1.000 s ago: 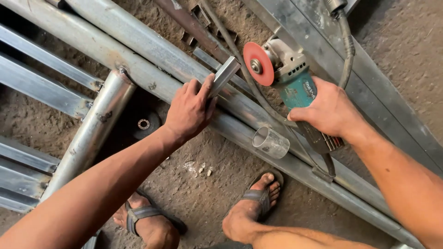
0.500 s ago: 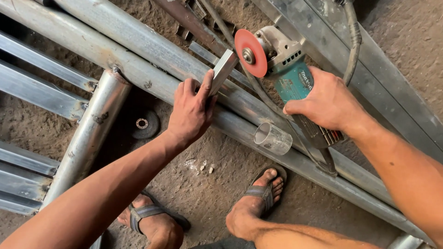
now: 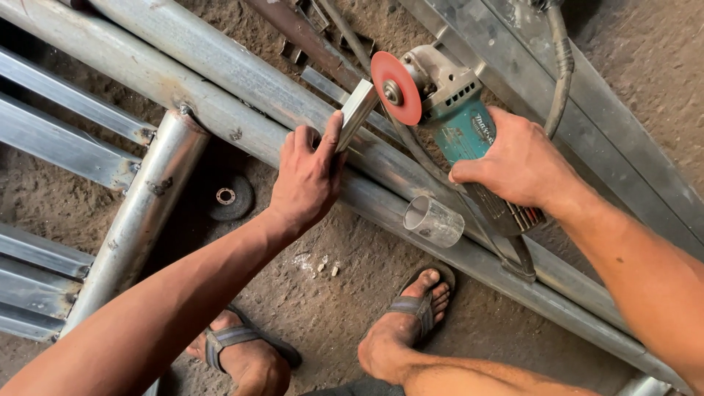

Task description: Cutting square metal tubes to size using a hand-held angle grinder on a workshop floor.

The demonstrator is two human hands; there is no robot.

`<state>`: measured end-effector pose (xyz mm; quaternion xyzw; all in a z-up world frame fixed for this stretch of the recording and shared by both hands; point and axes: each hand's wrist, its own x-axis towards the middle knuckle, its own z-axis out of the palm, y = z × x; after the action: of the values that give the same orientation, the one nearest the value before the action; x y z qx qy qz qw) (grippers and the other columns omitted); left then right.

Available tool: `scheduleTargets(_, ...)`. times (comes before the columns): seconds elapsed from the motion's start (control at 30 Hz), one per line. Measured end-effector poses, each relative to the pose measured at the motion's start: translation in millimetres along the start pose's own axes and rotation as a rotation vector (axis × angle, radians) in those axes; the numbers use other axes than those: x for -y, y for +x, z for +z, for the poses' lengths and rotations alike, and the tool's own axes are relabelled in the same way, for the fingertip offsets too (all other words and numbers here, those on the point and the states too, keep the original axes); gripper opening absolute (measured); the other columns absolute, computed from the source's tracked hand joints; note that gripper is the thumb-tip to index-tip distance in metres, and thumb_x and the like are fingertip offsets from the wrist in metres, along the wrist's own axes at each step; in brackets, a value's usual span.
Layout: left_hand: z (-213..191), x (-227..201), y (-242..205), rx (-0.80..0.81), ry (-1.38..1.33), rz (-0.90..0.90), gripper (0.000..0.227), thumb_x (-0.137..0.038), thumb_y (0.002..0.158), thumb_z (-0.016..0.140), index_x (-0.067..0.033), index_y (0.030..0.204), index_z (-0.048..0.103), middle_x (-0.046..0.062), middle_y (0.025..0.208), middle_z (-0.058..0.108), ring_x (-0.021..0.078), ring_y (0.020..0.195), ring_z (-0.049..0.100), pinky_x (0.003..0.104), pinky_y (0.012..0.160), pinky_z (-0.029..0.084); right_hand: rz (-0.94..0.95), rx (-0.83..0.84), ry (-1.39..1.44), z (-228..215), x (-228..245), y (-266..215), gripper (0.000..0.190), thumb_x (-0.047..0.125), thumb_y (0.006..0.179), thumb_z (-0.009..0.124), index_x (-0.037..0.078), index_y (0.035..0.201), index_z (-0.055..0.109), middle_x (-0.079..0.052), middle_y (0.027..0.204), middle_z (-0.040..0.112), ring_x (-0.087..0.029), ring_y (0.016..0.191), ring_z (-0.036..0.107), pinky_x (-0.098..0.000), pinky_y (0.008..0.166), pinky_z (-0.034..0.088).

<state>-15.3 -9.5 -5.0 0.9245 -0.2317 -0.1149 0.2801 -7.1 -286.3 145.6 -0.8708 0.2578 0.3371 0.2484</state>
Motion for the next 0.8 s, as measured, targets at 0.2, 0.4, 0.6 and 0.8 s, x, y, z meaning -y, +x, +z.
scheduleTargets(0.2, -3.3, -3.8, 0.5, -0.012, -0.003, -0.006, 0.063, -0.03, 0.106, 0.057, -0.0173, 0.161, 0.029, 0.01, 0.103, 0.038, 0.0333, 0.089, 0.045, 0.044, 0.082, 0.041, 0.001, -0.002, 0.001, 0.0, 2.6, -1.0, 0.06, 0.046, 0.056, 0.095, 0.009, 0.092, 0.064, -0.018, 0.079, 0.07, -0.038, 0.088, 0.07, -0.0481, 0.073, 0.048)
scheduleTargets(0.4, -1.9, -2.7, 0.5, -0.034, 0.025, 0.013, 0.06, -0.032, 0.106, 0.057, -0.016, 0.159, 0.032, 0.009, 0.102, 0.037, 0.0325, 0.087, 0.044, 0.044, 0.08, 0.041, -0.002, -0.015, -0.001, 0.1, 3.4, -1.8, 0.06, 0.046, 0.057, 0.094, 0.009, 0.095, 0.065, -0.018, 0.08, 0.07, -0.039, 0.088, 0.071, -0.049, 0.073, 0.048)
scheduleTargets(0.6, -3.4, -4.3, 0.4, -0.056, 0.017, 0.024, 0.06, -0.029, 0.106, 0.057, -0.0151, 0.159, 0.032, 0.01, 0.1, 0.038, 0.0326, 0.085, 0.044, 0.043, 0.079, 0.041, -0.011, -0.028, -0.031, 1.7, -3.7, 3.8, 0.059, 0.046, 0.056, 0.093, 0.012, 0.094, 0.064, -0.016, 0.081, 0.07, -0.037, 0.091, 0.07, -0.0482, 0.069, 0.046)
scheduleTargets(0.8, -2.3, -1.1, 0.9, -0.041, 0.032, 0.03, 0.062, -0.031, 0.106, 0.057, -0.0169, 0.16, 0.03, 0.009, 0.101, 0.037, 0.0314, 0.086, 0.043, 0.043, 0.078, 0.042, -0.011, -0.032, -0.035, 1.7, 1.4, -0.6, 0.056, 0.043, 0.057, 0.092, 0.01, 0.092, 0.064, -0.016, 0.078, 0.069, -0.037, 0.088, 0.07, -0.0482, 0.069, 0.046)
